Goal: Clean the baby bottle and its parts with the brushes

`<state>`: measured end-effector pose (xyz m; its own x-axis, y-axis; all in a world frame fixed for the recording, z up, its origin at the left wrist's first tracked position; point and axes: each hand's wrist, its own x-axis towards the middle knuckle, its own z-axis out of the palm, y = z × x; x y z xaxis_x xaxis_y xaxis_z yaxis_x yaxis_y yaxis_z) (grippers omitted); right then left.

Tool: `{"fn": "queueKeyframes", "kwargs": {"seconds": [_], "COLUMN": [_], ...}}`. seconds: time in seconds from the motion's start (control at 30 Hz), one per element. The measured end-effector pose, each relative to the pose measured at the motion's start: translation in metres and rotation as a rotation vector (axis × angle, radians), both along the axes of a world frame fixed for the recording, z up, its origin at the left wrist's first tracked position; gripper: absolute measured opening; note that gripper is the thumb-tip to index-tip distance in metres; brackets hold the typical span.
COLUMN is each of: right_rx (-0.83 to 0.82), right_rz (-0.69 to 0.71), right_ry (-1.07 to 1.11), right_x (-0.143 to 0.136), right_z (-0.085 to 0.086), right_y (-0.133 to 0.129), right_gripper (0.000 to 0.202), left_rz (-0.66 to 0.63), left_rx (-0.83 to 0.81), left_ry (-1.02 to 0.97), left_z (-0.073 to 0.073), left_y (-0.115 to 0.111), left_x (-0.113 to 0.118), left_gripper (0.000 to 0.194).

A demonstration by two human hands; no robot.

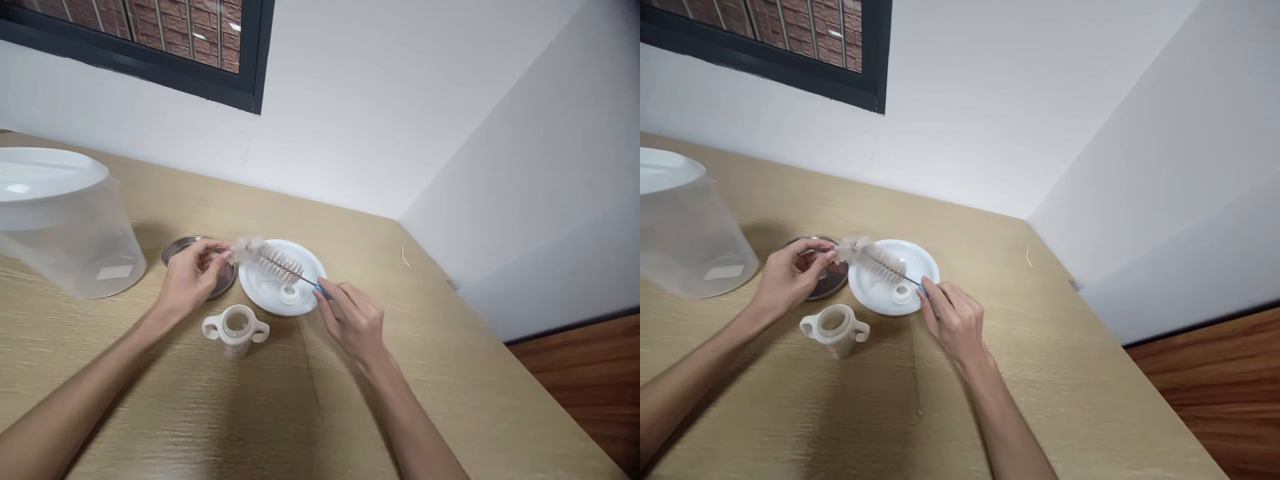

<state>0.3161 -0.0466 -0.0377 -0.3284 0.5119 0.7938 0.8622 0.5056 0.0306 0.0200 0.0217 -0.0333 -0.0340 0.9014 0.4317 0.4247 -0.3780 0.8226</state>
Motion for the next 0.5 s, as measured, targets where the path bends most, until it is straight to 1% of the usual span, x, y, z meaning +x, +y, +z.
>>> {"fn": "queueKeyframes", "kwargs": {"seconds": [0.03, 0.1, 0.17, 0.2, 0.3, 0.37, 0.43, 0.5], "right_rx": [-0.002, 0.008, 0.029, 0.04, 0.034, 0.008, 0.006, 0.034], "right_rz": [-0.007, -0.065, -0.123, -0.131, -0.062, -0.037, -0.074, -0.115], "right_ry": [-0.035, -0.074, -0.059, -0.032, 0.023, 0.0, -0.026, -0.007], "right_x": [0.0002, 0.0016, 0.003, 0.0033, 0.0026, 0.0022, 0.0024, 0.0025], "right_z": [-0.0003, -0.0002, 0.0006, 0.001, 0.0013, 0.0007, -0.0001, -0.0003], "right_y": [0.0006, 0.0017, 0.0019, 0.0016, 0.0002, 0.0002, 0.001, 0.0016], "right_gripper": [0.026, 0.024, 0.023, 0.023, 0.027, 0.027, 0.025, 0.023], "left_rz": [0.0, 0.004, 0.005, 0.004, -0.004, -0.01, -0.011, -0.005], "left_rx": [0.002, 0.006, 0.005, 0.002, -0.005, -0.004, -0.007, -0.01], "left_ry": [-0.002, 0.012, 0.024, 0.024, 0.008, 0.001, 0.004, 0.014], "left_z": [-0.0003, -0.0011, -0.0017, -0.002, -0.0024, -0.0023, -0.0019, -0.0013], "left_y": [0.0001, 0.0007, 0.0013, 0.0016, 0.0021, 0.0024, 0.0025, 0.0024], "left_x": [0.0, -0.0004, -0.0008, -0.001, -0.0016, -0.0019, -0.0022, -0.0023], "left_gripper": [0.029, 0.03, 0.03, 0.03, 0.029, 0.028, 0.027, 0.026]}}
